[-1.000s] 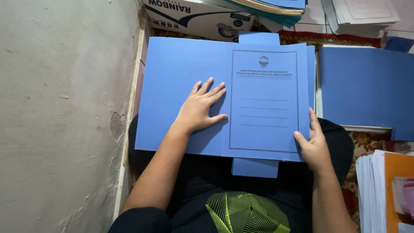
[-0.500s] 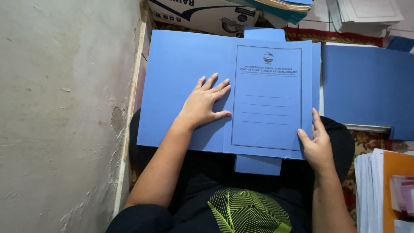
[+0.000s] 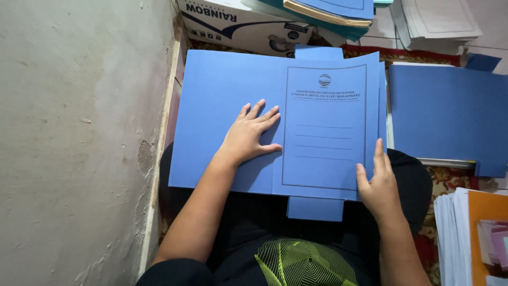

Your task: Folding and creasing blue cardstock folders by hand on the floor.

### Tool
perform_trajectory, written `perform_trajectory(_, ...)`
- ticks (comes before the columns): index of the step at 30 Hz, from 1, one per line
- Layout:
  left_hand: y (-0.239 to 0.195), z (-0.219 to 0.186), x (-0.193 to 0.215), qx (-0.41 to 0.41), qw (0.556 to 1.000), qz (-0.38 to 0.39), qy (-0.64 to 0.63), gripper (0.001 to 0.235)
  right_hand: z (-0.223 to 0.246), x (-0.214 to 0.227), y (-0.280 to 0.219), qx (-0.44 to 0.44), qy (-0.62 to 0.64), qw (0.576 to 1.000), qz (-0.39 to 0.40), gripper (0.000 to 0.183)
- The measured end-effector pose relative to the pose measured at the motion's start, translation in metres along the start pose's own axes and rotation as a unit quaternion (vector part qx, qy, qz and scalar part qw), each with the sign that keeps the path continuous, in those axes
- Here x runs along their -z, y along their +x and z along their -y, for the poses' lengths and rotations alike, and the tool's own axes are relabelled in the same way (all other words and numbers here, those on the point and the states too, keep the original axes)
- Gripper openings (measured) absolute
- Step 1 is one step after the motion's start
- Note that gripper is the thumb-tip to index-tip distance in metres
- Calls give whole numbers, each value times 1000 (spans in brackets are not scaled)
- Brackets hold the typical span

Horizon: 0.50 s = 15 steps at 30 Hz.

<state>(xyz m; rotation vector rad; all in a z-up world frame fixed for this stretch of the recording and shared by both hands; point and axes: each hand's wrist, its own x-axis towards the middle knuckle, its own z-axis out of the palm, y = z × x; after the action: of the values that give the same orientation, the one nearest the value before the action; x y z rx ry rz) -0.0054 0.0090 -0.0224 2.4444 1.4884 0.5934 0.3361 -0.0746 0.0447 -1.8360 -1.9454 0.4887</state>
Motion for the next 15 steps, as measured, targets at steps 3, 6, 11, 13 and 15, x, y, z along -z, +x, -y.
perform_trajectory(3,0,-3,5,0,1000,5,4,91,-1,-1,0,14,13,1000,-8,77)
perform_trajectory(6,0,-2,5,0,1000,11,4,92,3,13,6,-15,69,997,12,76)
perform_trajectory(11,0,-5,12,-5,999,30,-19,87,-17,5,31,-227,556,799,28,58)
perform_trajectory(13,-1,-4,7,-3,1000,10,-1,90,-41,-24,39,-237,662,711,-3,59)
perform_trajectory(15,-1,-5,11,-5,1000,13,1,88,-18,-46,47,-252,633,731,24,59)
